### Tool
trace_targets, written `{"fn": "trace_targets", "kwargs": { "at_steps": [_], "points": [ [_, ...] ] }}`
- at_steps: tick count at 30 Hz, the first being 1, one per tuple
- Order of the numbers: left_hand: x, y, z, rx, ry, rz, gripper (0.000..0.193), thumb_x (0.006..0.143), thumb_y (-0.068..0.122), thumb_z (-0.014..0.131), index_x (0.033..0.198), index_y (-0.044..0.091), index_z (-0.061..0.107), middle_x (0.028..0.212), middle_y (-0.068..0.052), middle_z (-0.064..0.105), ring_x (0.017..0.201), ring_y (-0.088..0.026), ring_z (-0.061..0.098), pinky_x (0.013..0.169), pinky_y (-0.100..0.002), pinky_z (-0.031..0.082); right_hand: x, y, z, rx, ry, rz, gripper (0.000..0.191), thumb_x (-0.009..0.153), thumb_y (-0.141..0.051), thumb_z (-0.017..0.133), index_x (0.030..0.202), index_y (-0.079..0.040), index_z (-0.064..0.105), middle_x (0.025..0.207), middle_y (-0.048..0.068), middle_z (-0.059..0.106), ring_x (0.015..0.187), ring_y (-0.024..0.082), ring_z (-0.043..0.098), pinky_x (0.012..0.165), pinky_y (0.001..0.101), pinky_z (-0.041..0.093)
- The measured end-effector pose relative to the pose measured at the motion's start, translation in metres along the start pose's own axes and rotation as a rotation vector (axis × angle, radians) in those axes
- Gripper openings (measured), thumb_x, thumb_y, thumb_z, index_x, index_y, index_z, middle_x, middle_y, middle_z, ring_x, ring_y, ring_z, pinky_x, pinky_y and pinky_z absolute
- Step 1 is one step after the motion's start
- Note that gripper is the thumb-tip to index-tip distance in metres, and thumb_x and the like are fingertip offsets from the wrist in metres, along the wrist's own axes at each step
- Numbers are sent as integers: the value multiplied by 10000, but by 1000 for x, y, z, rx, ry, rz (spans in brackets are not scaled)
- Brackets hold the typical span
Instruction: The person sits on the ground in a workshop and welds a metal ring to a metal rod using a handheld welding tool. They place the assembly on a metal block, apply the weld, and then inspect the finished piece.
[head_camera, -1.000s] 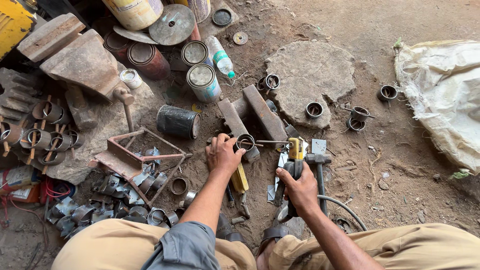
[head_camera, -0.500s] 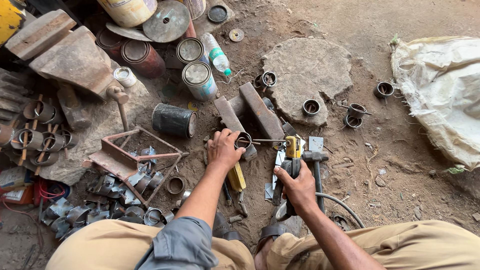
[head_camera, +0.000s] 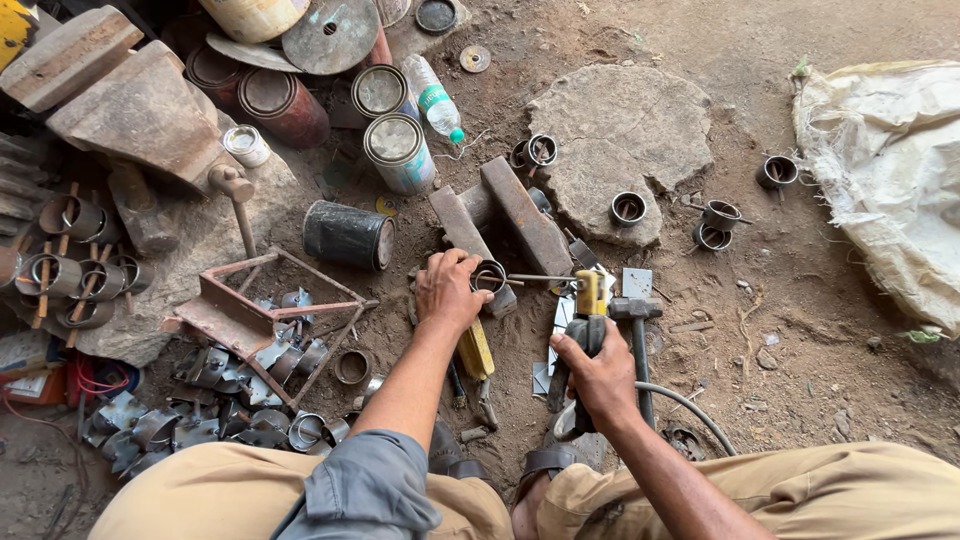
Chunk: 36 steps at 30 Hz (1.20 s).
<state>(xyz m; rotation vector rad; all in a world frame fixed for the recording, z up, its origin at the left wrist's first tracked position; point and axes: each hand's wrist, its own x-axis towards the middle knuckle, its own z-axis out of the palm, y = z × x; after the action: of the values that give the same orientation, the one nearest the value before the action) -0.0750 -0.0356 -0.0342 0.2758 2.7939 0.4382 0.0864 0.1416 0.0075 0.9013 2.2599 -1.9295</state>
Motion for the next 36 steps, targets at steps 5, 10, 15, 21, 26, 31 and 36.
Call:
{"fn": "trace_targets", "kwargs": {
  "at_steps": [5,10,15,21,26,31,36],
  "points": [
    [2,0,-1,-5,-35,-24,697,750,407,887,1378,257,624,1455,18,530,1358,-193,436,1115,-418,359,0,0,2,-4,17,3,354,854,-284,768,1006,-49,551,636,45,591,418,112,561,377,281,511],
    [1,1,-4,17,-61,-18,655,780,418,866,1372,260,634,1462,14,535,1357,-198,446,1117,-442,364,2,3,1,22,-20,3,363,863,-279,766,1005,-38,534,652,29,581,420,102,560,376,282,528],
    [0,1,-4,31,-42,-10,651,779,419,865,1366,261,631,1448,14,538,1345,-197,446,1108,-447,363,3,4,1,55,-4,3,357,857,-272,766,1019,-52,536,628,38,577,399,112,540,363,287,511],
    [0,0,-1,-21,-43,-24,687,793,368,861,1412,228,596,1438,5,549,1287,-189,507,1095,-404,398,1,1,2,41,32,-17,351,857,-271,768,1011,-42,550,637,28,603,415,105,556,373,275,504],
    [-2,2,1,-94,-44,-53,682,801,317,858,1418,205,589,1443,7,542,1308,-192,507,1108,-392,422,0,0,3,52,-6,25,368,850,-276,771,1021,-49,538,641,33,575,417,108,541,368,281,497],
    [-3,3,-3,-122,-48,-66,672,806,296,853,1416,200,588,1446,10,530,1341,-191,485,1137,-381,419,2,3,2,59,8,-15,366,857,-275,764,1015,-38,534,642,43,592,415,112,552,372,281,511],
    [-6,6,-4,-155,-68,-74,683,823,268,832,1442,176,560,1446,-5,531,1333,-188,492,1105,-356,464,3,5,0,-13,6,-15,369,847,-291,768,1031,-57,550,658,38,585,428,94,559,378,271,524]
  ]
}}
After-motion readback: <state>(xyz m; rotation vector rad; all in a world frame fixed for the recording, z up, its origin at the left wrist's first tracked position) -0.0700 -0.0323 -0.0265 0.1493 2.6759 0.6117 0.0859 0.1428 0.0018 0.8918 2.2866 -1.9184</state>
